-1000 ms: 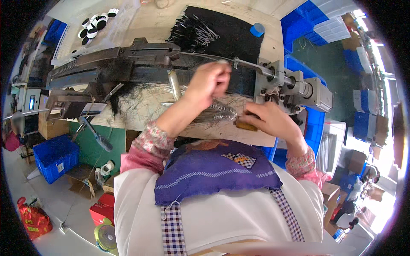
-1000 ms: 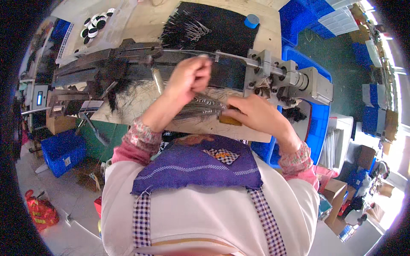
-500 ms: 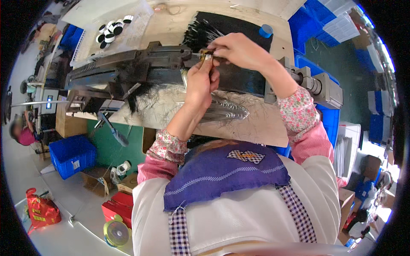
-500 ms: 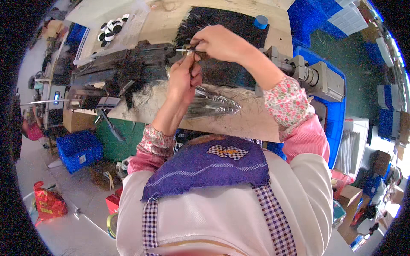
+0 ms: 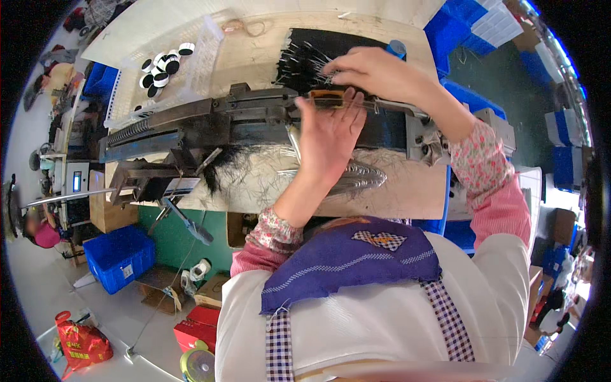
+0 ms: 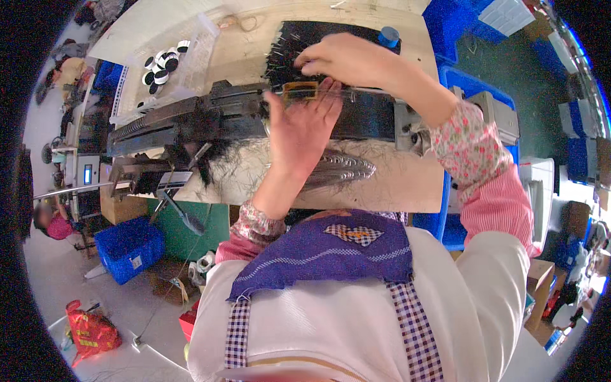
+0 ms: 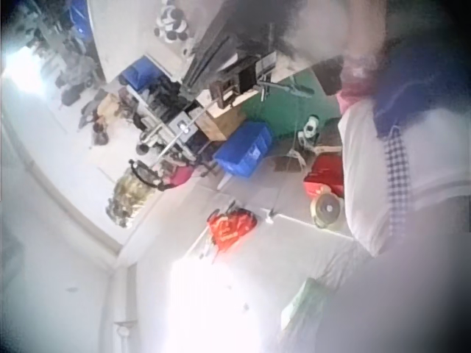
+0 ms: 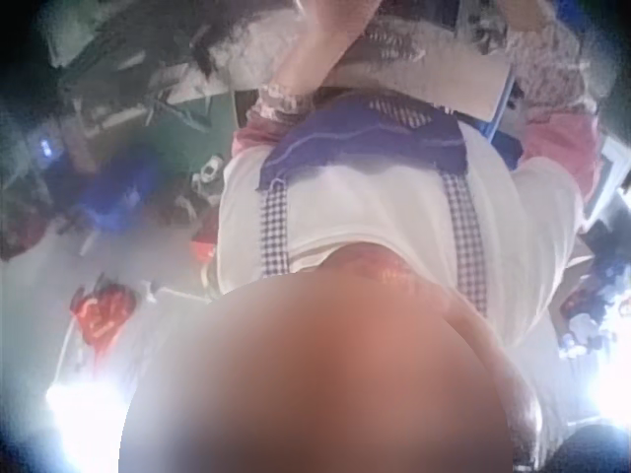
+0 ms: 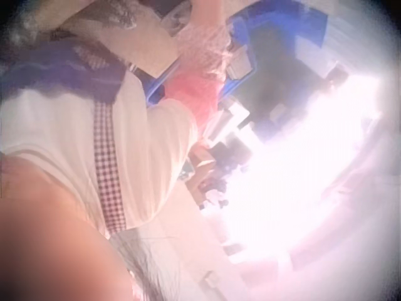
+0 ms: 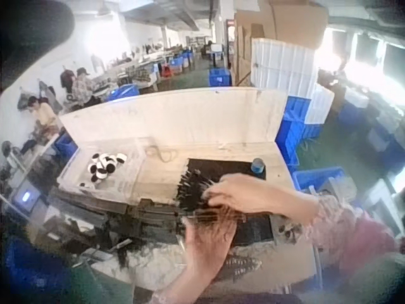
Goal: Assembling black hair fibers into small metallic or plastic tabs using a specialized machine and tools.
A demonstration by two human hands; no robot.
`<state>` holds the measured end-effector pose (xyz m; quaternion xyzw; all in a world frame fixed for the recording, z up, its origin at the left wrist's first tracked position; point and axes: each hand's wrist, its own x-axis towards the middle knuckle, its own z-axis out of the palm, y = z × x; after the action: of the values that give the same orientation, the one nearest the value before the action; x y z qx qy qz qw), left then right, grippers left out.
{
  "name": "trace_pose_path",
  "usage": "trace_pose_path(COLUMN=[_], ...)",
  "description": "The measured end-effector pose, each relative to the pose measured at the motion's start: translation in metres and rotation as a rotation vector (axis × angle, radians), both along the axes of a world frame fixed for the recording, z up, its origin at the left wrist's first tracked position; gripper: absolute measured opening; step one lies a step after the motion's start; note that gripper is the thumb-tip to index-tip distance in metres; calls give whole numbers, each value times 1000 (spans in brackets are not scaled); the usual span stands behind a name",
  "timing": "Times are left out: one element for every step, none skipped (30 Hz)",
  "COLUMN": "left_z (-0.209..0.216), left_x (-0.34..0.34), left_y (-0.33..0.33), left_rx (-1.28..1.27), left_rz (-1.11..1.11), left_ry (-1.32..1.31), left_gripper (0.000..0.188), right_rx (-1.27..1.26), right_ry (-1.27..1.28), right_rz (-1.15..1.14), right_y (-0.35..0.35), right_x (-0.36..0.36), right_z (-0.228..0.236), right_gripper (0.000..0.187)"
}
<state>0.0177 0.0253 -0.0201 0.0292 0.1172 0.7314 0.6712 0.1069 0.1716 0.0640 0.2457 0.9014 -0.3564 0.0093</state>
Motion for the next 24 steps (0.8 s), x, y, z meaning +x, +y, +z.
trace_pose_path(left_z=[7,8,9,10,9,10,9,9,10,11,12,14,16,14,11,9,10,11,12,15,19,21,20,18], left_x=[-8,-13,-18,-20,-20,-19,-17,-17,-17,-17,-17,-18,-18,-17,-16,-14,-13,-13,-14,-14,-13,-14,-15,-17], left_y=[-4,-7,-9,-10,-11,-12,-12,-15,-16,-19,-19,-21,-24,-24,-24,-23,-22,-22,-23,-23,-22,-21,-20,-19], left_rx=[-7,0,28,59,41,53,14,-28,-22,-11,0,11,9,10,9,8,8,9,4,-3,-28,-51,-55,-44], left_rz=[-5,-3,-28,-46,-32,-23,-24,-18,-7,20,44,68,70,81,99,114,119,118,110,106,124,147,146,145], left_ry=[-132,-138,-174,-209,-192,-203,-131,-57,-66,-64,-59,-54,-25,-30,-16,-3,-7,29,72,76,35,-2,8,-11], left_gripper=[94,94,97,100,94,94,90,87,87,83,79,76,73,73,73,72,72,71,71,71,68,66,66,67], right_rx=[273,545,614,622,662,702,661,615,606,607,447,287,272,272,310,349,416,416,450,485,498,494,507,521], right_ry=[26,51,92,90,201,308,354,403,427,421,420,415,377,373,361,348,377,375,396,417,407,415,403,391], right_rz=[-37,-70,-140,-127,-48,26,73,125,34,50,-45,-140,-153,-141,-105,-72,-62,-57,-25,5,9,6,18,30], right_y=[1,1,1,-8,-23,-38,-57,-71,-69,-61,-46,-37,-33,-33,-34,-35,-39,-38,-38,-37,-37,-36,-35,-35], right_x=[6,11,16,15,15,17,16,9,2,1,3,5,7,6,4,3,-1,-4,-8,-10,-7,-4,0,2], right_z=[4,7,0,-3,-5,-7,-13,-18,-19,-18,-16,-14,-13,-14,-17,-19,-17,-17,-18,-19,-18,-17,-16,-16], right_gripper=[36,39,36,36,36,38,39,40,31,31,26,21,12,12,12,12,11,11,12,12,13,13,13,13])
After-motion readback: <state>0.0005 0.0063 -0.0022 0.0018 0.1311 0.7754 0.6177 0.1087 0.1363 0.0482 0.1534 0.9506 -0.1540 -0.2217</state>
